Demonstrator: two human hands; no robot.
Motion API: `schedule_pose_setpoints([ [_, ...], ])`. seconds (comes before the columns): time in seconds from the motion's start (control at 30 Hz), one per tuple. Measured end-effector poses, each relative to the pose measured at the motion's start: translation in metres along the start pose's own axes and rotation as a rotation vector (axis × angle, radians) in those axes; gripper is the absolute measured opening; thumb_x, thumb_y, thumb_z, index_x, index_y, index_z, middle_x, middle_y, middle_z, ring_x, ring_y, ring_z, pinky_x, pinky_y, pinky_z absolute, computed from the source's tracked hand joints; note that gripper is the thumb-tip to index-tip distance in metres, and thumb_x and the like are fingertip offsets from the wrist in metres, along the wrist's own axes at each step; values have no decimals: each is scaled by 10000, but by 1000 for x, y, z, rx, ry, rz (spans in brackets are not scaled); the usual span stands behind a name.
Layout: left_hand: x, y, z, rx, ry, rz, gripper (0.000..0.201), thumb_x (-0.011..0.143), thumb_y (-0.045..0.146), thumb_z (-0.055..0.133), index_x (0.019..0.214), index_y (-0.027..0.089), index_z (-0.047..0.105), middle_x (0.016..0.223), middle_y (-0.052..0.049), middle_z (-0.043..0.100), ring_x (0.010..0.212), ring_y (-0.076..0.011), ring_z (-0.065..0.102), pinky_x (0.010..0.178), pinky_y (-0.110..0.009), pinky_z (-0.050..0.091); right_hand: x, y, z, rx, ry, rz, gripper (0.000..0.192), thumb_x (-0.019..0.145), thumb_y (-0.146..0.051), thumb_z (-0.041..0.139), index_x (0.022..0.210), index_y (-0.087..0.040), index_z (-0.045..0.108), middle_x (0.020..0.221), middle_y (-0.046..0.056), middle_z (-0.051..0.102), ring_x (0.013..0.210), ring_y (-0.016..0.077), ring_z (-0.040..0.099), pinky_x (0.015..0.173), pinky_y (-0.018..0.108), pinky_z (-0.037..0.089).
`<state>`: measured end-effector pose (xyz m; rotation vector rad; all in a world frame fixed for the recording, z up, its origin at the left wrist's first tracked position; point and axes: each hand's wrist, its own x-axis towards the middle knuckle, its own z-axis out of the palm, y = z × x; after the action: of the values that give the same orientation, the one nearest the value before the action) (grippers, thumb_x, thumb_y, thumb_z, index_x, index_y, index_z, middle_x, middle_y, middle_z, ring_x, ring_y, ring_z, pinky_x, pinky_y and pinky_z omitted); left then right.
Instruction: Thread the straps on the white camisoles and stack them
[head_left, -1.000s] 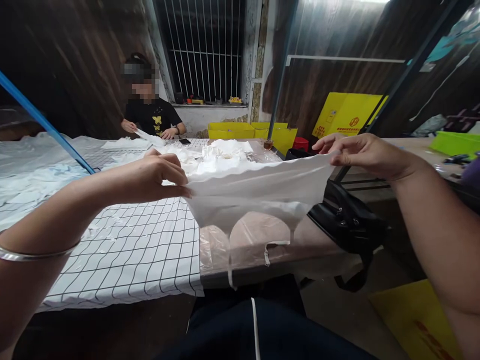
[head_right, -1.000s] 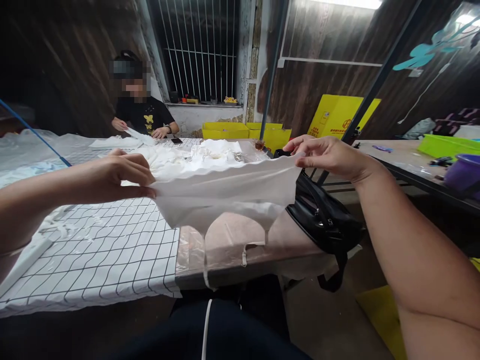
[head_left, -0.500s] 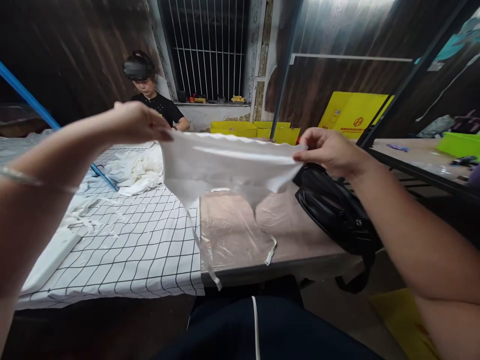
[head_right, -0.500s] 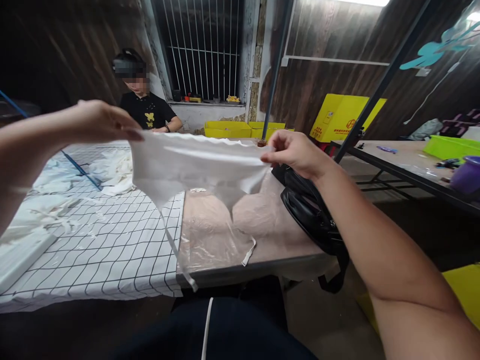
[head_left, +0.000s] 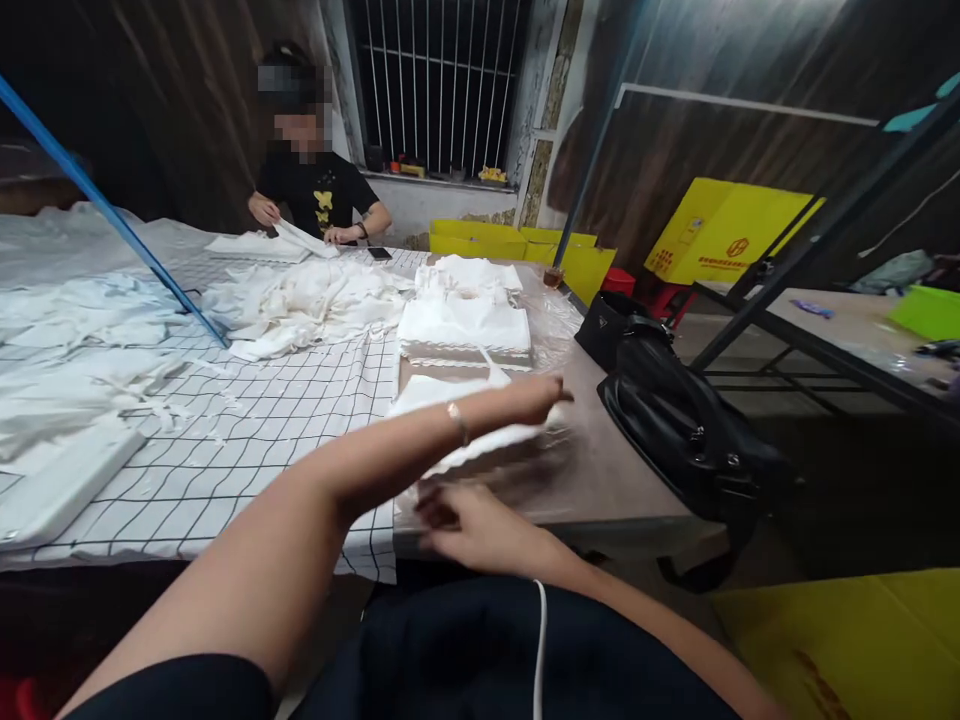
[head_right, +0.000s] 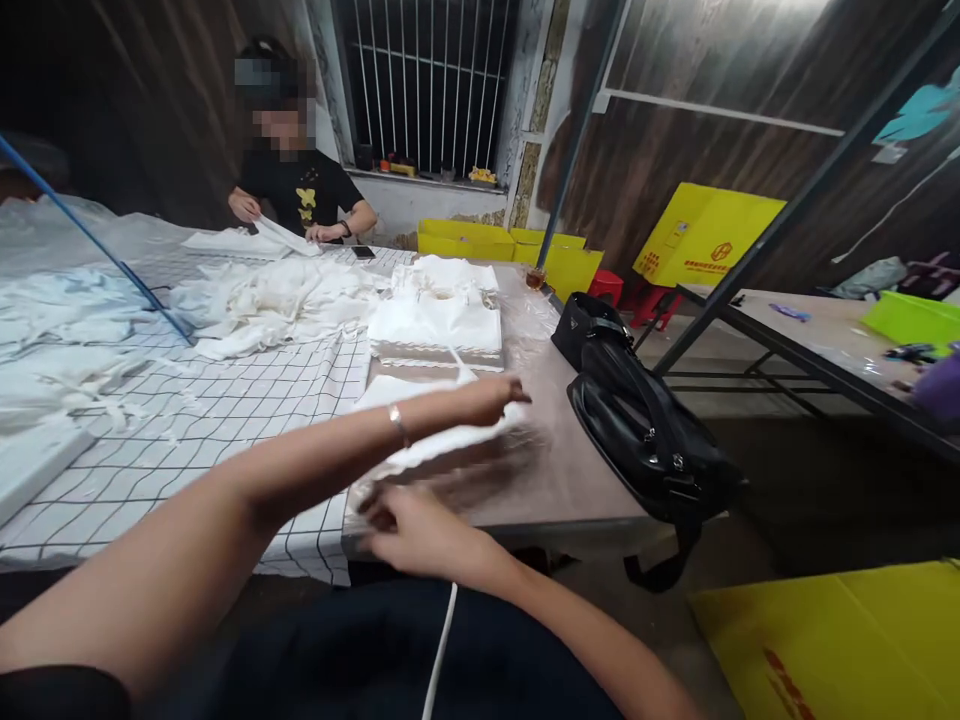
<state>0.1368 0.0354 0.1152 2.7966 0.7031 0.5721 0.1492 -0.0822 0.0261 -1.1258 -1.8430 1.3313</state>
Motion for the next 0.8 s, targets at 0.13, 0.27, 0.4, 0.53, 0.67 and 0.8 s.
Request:
schedule_pose_setpoints([
  [0.13,-93,-9,63,-141,-149,-11,339,827,116,628,1159,188,632,1085,-79,632,938,-207,638,777,-290,518,-82,18,-51,-232,132,176,126,836,-311,630,826,-201,692,791,9,678,746,190,626,676,261,464],
  [0.27,-192,-34,59,50,6,-241,182,875,231,559,1020,167,647,962,-96,619,861,-249,590,751,-375,493,-107,49,-113,-443,738,359,274,809,-457,606,726,-197,620,654,22,613,619,194,577,584,272,428],
  [0.4,-229,-50,57,293,62,-356,197,862,238,557,1019,170,654,945,-100,612,826,-256,561,722,-380,478,-60,74,-143,-672,920,520,255,749,-423,707,752,-191,600,745,47,638,720,217,597,604,272,394],
  [0.53,-219,-58,60,356,42,-329,181,854,114,490,815,174,656,842,-80,606,754,-217,556,681,-328,464,-8,73,-152,-722,772,645,223,738,-356,712,679,-183,584,761,50,643,730,215,589,562,257,338],
  [0.67,-217,-50,56,282,156,-290,218,868,96,454,748,168,621,787,-66,579,736,-192,548,670,-296,457,-28,74,-158,-626,692,630,202,730,-293,642,590,-181,548,568,-15,552,593,162,533,512,234,306],
  [0.8,-231,-24,56,128,100,-210,225,883,108,443,756,172,617,788,-55,579,727,-175,542,671,-278,452,-93,86,-157,-542,669,625,273,693,-399,663,574,-189,535,523,-25,499,530,157,491,482,239,301],
])
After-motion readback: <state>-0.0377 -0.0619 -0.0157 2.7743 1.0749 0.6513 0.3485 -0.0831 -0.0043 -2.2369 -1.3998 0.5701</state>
